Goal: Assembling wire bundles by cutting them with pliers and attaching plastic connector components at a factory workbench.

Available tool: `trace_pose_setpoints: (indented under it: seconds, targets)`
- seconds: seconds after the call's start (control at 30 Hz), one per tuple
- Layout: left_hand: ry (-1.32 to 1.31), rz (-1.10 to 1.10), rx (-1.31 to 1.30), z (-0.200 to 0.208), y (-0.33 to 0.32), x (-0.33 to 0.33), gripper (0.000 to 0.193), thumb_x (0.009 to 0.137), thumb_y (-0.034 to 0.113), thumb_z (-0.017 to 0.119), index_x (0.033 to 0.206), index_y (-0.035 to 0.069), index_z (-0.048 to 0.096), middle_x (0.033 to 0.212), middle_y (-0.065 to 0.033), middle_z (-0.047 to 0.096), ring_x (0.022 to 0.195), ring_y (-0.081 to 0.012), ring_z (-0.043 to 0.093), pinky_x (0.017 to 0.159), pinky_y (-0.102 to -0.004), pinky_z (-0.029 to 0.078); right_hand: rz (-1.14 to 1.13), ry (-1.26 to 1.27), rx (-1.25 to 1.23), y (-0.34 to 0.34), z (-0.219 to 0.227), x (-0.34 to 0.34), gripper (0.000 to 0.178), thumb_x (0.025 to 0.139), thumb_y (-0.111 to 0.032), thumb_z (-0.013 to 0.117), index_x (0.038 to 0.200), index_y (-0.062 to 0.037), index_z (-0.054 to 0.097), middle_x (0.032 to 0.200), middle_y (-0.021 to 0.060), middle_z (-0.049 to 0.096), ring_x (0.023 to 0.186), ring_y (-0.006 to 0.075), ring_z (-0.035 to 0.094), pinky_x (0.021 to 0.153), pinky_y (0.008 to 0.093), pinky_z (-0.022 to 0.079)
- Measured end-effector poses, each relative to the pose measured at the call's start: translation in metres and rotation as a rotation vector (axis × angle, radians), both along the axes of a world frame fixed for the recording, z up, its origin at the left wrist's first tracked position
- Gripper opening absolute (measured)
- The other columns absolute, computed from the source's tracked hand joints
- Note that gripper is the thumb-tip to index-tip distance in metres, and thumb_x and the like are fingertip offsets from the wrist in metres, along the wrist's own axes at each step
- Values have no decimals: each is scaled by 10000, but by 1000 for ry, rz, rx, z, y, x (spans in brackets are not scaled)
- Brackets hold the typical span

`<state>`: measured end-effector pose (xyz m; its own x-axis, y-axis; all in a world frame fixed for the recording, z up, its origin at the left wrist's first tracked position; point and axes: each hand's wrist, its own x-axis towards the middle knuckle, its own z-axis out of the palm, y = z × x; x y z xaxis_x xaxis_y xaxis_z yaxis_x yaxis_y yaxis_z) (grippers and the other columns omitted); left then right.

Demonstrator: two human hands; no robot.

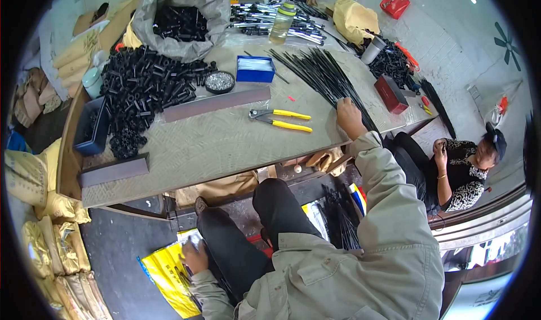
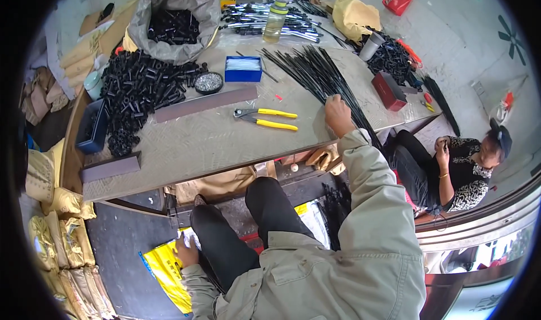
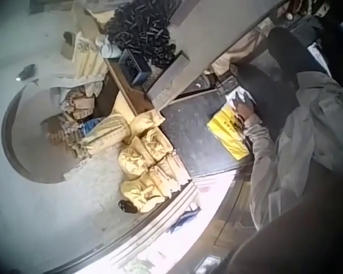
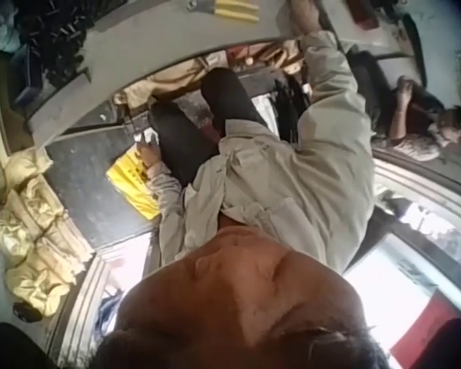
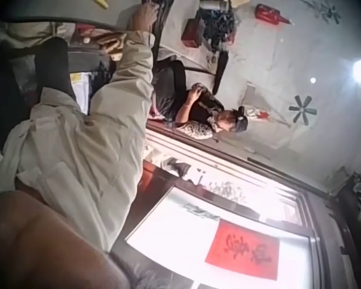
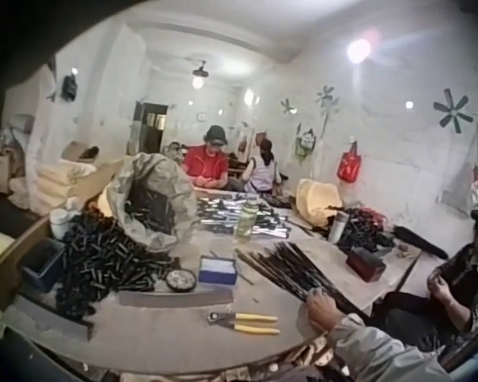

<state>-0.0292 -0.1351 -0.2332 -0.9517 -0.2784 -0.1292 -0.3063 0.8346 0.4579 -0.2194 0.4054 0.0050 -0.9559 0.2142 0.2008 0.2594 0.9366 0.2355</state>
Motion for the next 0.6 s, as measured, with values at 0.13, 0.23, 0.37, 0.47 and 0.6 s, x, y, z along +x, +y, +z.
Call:
trace_pose_setpoints:
  seconds: [0.13, 0.23, 0.37, 0.47, 0.6]
  targets:
    - [188, -137, -16, 27, 46, 8, 469, 805, 339, 557, 1161, 37, 508, 1174, -199, 494, 1126, -349, 435, 958, -552, 231, -204, -6, -164, -4, 19, 0, 299, 720, -209, 571, 936, -2, 591, 962, 190, 587, 900, 340, 579, 738, 424, 470]
    - [182, -187, 40, 52, 71, 15, 508, 777, 356, 584, 1170, 45, 503, 1202, -226, 460, 1162, -360, 397, 959, -559, 223, -78, -90, -106, 1, 18, 1, 250, 692, -211, 565, 825, -8, 626, 889, 176, 616, 837, 326, 602, 709, 423, 479]
    - [209, -274, -150, 45, 95, 28, 549, 744, 391, 606, 1177, 70, 503, 1248, -258, 403, 1193, -390, 351, 962, -561, 216, 66, 128, -134, 11, 11, 4, 247, 692, -229, 569, 767, -2, 629, 775, 167, 634, 752, 334, 612, 664, 425, 481]
    - [224, -274, -132, 38, 98, 35, 561, 735, 402, 610, 1187, 90, 500, 1276, -273, 364, 1215, -408, 312, 965, -565, 212, 20, 179, -323, 20, 16, 5, 263, 712, -248, 579, 746, 10, 620, 699, 164, 620, 668, 307, 612, 629, 405, 478]
    - [246, -283, -102, 31, 102, 35, 563, 734, 401, 608, 1202, 109, 492, 1300, -281, 333, 1235, -418, 280, 968, -564, 213, 51, 347, -590, 61, 10, -8, 289, 753, -269, 576, 694, 12, 601, 575, 119, 567, 540, 234, 567, 533, 361, 448]
